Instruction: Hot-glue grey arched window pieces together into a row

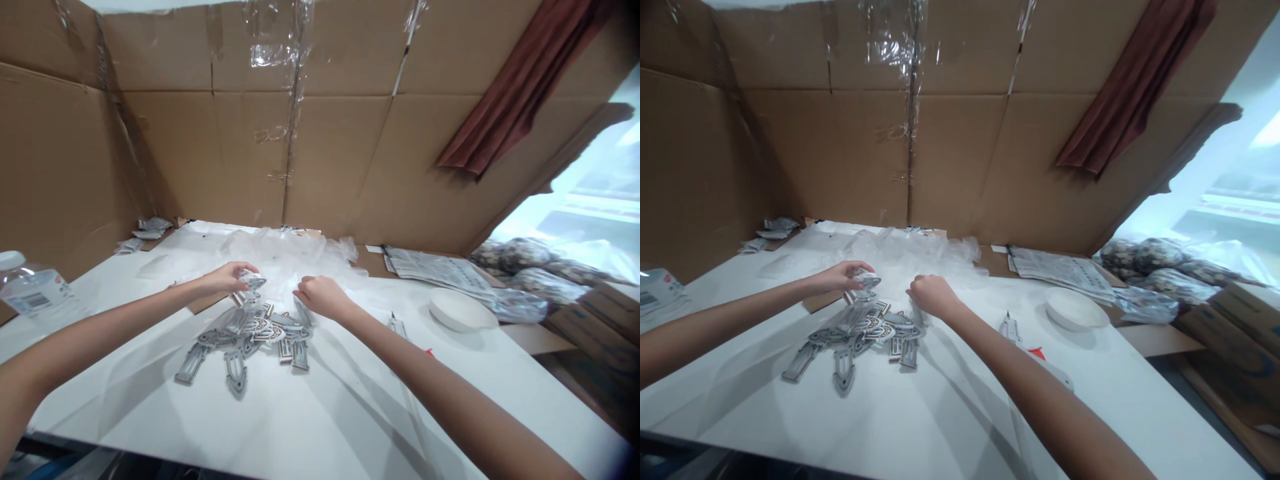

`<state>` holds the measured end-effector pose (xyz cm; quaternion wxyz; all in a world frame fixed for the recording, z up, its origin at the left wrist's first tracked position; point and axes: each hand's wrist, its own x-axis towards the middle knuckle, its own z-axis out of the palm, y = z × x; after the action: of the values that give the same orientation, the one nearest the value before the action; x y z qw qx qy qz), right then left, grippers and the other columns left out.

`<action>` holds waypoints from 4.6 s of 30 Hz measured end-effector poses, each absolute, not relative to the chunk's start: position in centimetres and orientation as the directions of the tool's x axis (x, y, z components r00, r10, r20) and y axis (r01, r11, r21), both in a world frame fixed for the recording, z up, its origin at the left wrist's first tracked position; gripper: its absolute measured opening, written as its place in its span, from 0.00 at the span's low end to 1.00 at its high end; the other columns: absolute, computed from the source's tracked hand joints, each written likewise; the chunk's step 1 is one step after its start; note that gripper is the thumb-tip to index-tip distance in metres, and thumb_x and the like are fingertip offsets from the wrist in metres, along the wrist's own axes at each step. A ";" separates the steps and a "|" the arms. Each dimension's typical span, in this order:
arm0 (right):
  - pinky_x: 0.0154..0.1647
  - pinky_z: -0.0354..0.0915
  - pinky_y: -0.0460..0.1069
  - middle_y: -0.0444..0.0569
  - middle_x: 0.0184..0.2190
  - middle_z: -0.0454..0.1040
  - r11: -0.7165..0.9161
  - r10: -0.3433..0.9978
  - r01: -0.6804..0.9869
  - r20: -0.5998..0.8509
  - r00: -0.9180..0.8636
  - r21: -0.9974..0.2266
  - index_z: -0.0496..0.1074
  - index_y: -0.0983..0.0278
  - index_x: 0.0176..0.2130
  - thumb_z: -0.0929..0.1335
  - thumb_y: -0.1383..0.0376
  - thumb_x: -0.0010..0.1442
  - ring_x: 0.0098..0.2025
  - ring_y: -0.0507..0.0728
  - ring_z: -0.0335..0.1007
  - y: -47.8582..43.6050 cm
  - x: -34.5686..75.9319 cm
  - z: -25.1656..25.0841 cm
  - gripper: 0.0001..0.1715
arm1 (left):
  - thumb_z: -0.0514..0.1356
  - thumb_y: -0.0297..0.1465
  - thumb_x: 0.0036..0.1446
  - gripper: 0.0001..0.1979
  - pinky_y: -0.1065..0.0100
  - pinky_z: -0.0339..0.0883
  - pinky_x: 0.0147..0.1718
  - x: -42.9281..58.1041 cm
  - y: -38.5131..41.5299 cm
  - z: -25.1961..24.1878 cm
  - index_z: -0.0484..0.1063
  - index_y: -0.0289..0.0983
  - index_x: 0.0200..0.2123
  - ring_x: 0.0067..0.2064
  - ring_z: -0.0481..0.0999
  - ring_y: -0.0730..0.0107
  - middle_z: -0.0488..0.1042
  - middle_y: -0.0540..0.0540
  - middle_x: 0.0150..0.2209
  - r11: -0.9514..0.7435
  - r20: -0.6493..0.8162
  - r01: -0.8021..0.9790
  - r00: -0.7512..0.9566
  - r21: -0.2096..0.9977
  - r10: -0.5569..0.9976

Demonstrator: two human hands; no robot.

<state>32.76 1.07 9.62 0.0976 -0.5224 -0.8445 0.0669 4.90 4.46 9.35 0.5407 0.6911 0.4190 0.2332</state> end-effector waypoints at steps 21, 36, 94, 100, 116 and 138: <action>0.29 0.70 0.47 0.48 0.36 0.76 -0.197 0.864 0.336 -0.325 -0.384 -0.921 0.71 0.66 0.45 0.66 0.52 0.65 0.30 0.51 0.73 5.2 28.8 9.0 0.21 | 0.67 0.32 0.46 0.24 0.66 0.67 0.39 5.0 4.2 9.6 0.69 0.35 0.48 0.40 0.75 0.65 0.75 0.46 0.40 -0.254 0.090 0.298 0.470 0.920 0.878; 0.37 0.73 0.50 0.46 0.39 0.73 -0.053 0.821 0.196 -0.154 -0.550 -0.979 0.70 0.67 0.45 0.69 0.65 0.64 0.37 0.52 0.72 4.0 27.6 7.8 0.10 | 0.70 0.30 0.39 0.32 0.66 0.66 0.41 5.6 4.6 9.6 0.68 0.35 0.50 0.42 0.73 0.63 0.74 0.46 0.42 -0.280 0.150 0.241 0.448 0.929 0.881; 0.50 0.69 0.59 0.54 0.55 0.68 0.034 0.985 0.418 0.100 0.137 -0.908 0.67 0.62 0.56 0.66 0.57 0.67 0.51 0.59 0.69 10.9 29.3 11.8 0.21 | 0.66 0.32 0.57 0.14 0.68 0.76 0.33 2.3 4.3 12.6 0.75 0.37 0.46 0.39 0.78 0.67 0.77 0.43 0.42 0.073 -0.080 0.035 0.284 0.997 0.956; 0.48 0.70 0.58 0.52 0.49 0.72 0.149 0.989 0.385 0.131 -0.073 -0.911 0.71 0.66 0.50 0.68 0.59 0.65 0.47 0.58 0.72 8.1 26.3 11.1 0.17 | 0.61 0.32 0.63 0.14 0.68 0.75 0.31 3.7 4.3 12.3 0.70 0.34 0.51 0.37 0.78 0.69 0.76 0.44 0.41 0.104 -0.093 -0.025 0.280 0.994 0.955; 0.25 0.67 0.42 0.45 0.25 0.74 0.160 0.921 0.190 0.078 -0.381 -0.969 0.71 0.65 0.31 0.72 0.65 0.53 0.29 0.50 0.71 4.7 24.3 10.8 0.07 | 0.55 0.38 0.67 0.18 0.63 0.75 0.36 5.6 2.9 10.6 0.65 0.35 0.55 0.40 0.77 0.66 0.73 0.42 0.47 0.185 -0.125 -0.237 0.246 0.954 0.961; 0.29 0.64 0.48 0.42 0.22 0.69 0.151 0.861 0.371 -0.063 -0.505 -0.916 0.69 0.62 0.25 0.69 0.65 0.44 0.26 0.52 0.65 5.1 27.7 9.7 0.04 | 0.59 0.36 0.64 0.18 0.54 0.72 0.47 -10.1 16.6 9.7 0.68 0.35 0.54 0.49 0.74 0.60 0.71 0.41 0.53 0.189 -0.022 0.591 -0.277 0.784 0.961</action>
<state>27.70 5.09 9.68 0.2499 -0.4300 -0.7161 0.4897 -10.08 16.57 9.68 0.2700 0.5373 0.7221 0.3419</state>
